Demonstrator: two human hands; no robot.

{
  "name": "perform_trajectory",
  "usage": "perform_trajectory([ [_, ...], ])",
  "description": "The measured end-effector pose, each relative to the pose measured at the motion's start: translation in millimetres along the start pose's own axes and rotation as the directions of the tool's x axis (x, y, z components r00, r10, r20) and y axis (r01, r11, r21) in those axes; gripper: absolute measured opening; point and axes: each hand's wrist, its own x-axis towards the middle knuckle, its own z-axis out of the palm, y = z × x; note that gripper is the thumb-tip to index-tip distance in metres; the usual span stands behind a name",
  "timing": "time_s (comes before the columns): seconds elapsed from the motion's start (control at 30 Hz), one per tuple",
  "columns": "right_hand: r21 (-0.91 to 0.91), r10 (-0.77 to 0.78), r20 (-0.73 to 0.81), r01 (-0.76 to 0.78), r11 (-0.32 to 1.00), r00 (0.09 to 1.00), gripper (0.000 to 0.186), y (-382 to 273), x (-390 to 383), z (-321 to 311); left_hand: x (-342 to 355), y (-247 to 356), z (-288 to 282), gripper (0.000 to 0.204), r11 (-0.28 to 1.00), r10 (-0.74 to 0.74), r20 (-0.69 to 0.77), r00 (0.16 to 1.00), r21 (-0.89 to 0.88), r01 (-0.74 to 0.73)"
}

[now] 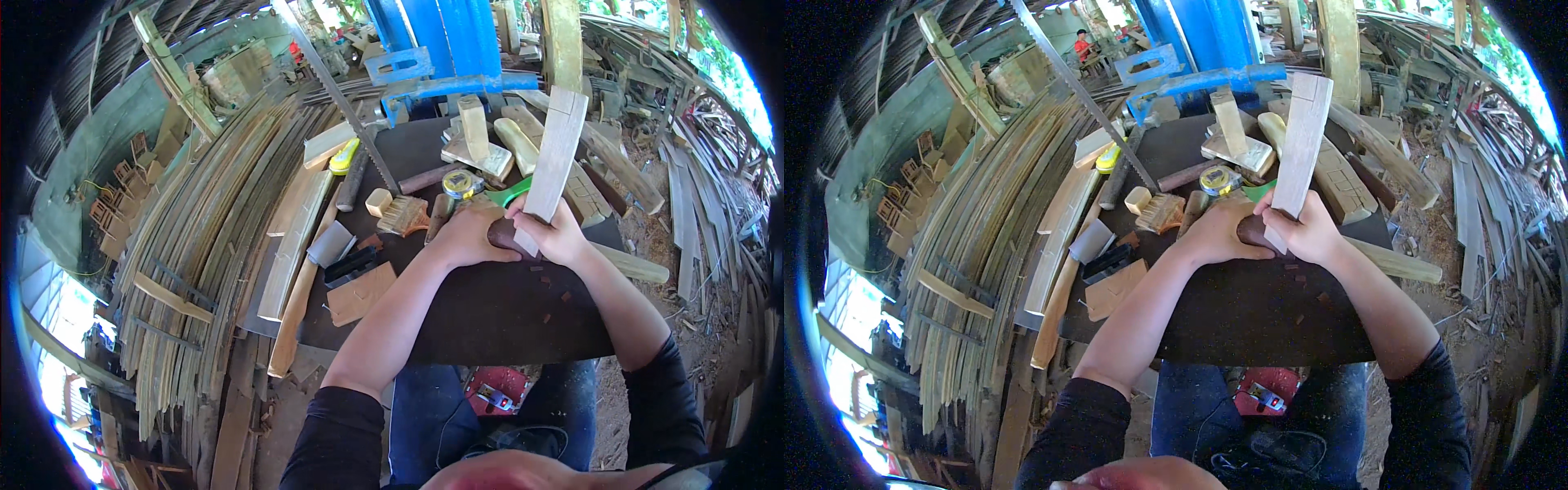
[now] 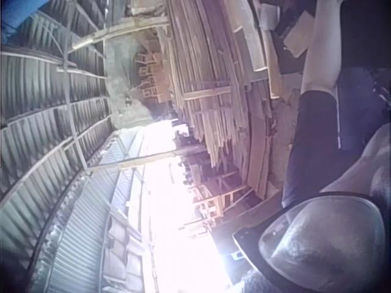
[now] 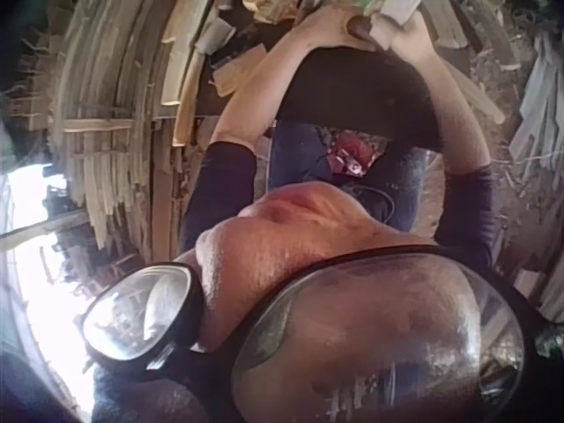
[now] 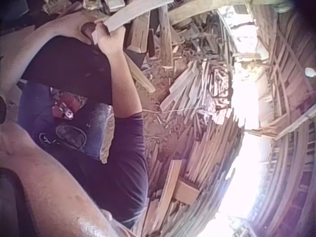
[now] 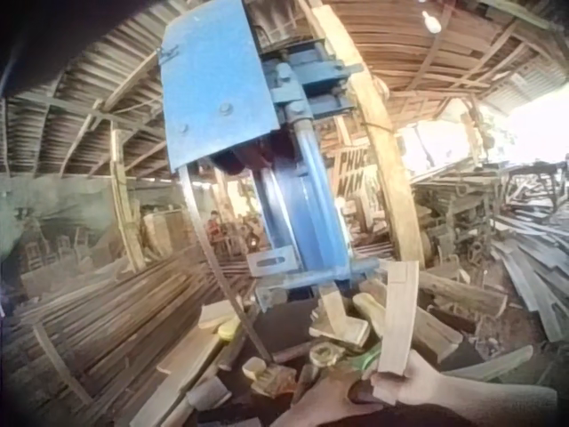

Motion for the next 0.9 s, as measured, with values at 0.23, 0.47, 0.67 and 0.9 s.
perform_trajectory([
  [0.23, 0.017, -0.01, 0.008, 0.01, 1.0, 1.0, 0.01, 3.9, 0.1, -1.5, 1.2, -8.4, 4.7, 0.076, 0.998, 0.058, -0.049, 0.997, 0.035, -0.056],
  [0.47, -0.029, -0.027, 0.021, 0.027, 0.999, 0.999, 0.01, 1.2, -0.3, -3.4, 1.6, -7.4, 3.5, 0.074, 1.0, 0.016, 0.004, 1.0, 0.001, -0.016],
  [0.67, 0.141, 0.041, 0.04, -0.047, 0.989, 0.998, 0.007, 8.6, -2.0, -1.1, -1.0, -8.7, 5.6, 0.072, 0.999, 0.036, -0.014, 0.999, 0.009, -0.036],
  [0.9, 0.182, 0.017, 0.131, -0.041, 0.982, 0.991, 0.018, 12.0, -3.1, -6.6, -0.5, -8.8, 6.5, 0.068, 1.0, 0.03, -0.028, 0.999, 0.003, -0.029],
])
